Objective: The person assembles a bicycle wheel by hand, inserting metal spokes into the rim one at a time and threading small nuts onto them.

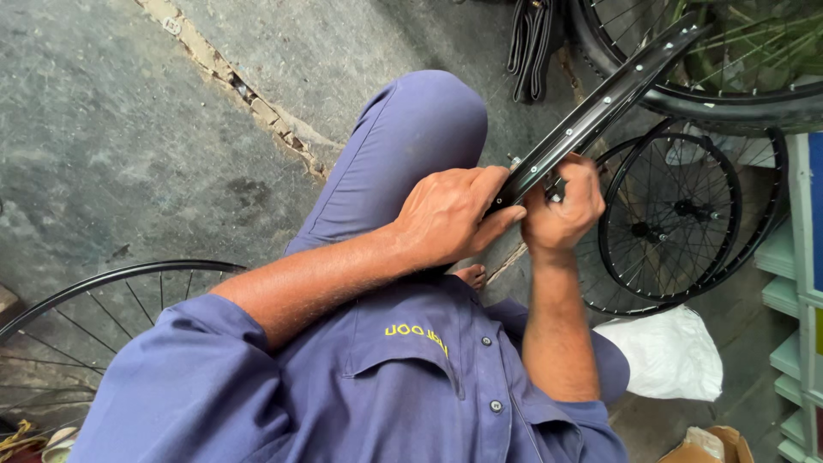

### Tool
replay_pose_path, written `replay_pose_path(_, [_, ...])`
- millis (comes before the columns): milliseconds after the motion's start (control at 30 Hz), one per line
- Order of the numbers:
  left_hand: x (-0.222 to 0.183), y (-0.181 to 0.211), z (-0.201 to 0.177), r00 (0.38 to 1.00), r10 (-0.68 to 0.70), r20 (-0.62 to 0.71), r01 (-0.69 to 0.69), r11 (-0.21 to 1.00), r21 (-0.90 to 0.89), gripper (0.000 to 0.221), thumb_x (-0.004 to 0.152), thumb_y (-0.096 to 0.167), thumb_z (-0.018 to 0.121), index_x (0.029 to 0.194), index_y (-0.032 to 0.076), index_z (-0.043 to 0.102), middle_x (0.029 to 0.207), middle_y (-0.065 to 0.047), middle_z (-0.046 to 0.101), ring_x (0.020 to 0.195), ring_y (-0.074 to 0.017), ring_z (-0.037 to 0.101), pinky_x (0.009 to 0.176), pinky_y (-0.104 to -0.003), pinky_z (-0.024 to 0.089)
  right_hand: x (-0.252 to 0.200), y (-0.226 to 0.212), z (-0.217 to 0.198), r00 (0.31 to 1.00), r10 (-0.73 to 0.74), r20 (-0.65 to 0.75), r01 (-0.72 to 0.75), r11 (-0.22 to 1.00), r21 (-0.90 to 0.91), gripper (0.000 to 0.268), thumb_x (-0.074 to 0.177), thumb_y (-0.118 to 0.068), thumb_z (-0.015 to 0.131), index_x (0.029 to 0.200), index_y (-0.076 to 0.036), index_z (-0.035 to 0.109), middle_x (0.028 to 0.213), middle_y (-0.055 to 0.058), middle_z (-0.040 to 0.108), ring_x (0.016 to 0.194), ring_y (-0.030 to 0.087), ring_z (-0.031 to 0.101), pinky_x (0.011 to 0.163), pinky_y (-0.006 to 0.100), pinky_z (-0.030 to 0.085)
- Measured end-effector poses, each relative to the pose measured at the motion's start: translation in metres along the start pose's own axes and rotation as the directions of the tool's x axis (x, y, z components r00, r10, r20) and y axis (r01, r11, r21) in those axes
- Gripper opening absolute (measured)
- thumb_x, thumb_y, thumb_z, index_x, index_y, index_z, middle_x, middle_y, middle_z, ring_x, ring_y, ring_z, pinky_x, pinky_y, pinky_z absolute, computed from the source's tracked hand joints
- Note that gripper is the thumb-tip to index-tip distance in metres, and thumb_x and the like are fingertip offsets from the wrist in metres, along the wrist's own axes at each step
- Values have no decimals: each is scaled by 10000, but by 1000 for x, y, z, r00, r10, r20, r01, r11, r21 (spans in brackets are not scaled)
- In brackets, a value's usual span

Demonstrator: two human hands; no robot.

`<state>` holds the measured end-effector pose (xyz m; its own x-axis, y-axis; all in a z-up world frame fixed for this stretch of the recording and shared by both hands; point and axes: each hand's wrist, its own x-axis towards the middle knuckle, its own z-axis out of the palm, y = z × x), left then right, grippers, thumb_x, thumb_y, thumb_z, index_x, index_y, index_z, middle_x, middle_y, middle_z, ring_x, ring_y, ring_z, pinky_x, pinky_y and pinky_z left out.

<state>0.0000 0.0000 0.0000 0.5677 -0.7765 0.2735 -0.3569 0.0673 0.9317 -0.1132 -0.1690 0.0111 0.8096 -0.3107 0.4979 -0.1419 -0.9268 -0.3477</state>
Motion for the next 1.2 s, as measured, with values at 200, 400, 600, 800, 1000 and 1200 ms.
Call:
replay_pose_path(200, [-2,1,2,1000,11,-1,-11,1000,22,337,945,335,727,985,45,559,843,-153,654,792,-382,668,676,-491,517,-15,19,-14,878,381,289,-479,692,540,323,971,-197,786,1172,34,683,1055,51,700,940,120,658,846,263,531])
replay_pose_path(400, [3,6,-1,999,-17,50,16,999,28,368,938,361,744,985,47,558,827,-150,654,779,-370,672,667,-487,514,-23,25,-16,894,360,266,-445,654,611,267,1055,-188,759,1195,37,718,980,15,692,843,67,580,785,206,471])
replay_pose_path(600, [72,-5,3,984,133,-120,-142,987,-70,547,896,395,783,1164,-25,556,903,-195,660,795,-394,659,671,-496,514,-35,12,-17,910,302,283,-411,734,540,213,1013,-131,731,1129,45,702,959,20,690,856,92,592,783,229,473])
replay_pose_path(800, [70,-2,2,995,86,53,-89,994,61,403,893,300,766,1133,29,591,956,-175,692,863,-408,675,708,-498,520,-37,16,-21,864,397,310,-504,690,520,155,1016,-79,745,1080,54,700,1024,79,664,835,101,587,738,217,467])
replay_pose_path(1000, [8,10,-16,1000,17,19,-18,1000,16,443,906,254,766,1233,27,572,1024,-160,673,908,-370,684,754,-464,537,-37,2,-27,904,405,136,-416,762,496,162,991,-60,773,1104,40,715,1230,143,704,1046,166,702,863,256,590])
replay_pose_path(1200, [6,5,-22,998,56,40,-55,998,-25,487,934,263,775,1307,35,560,1028,-142,664,922,-356,682,775,-453,537,-29,6,-7,908,378,179,-387,598,702,185,967,-17,779,1123,55,712,1263,117,679,1067,164,683,945,274,582])
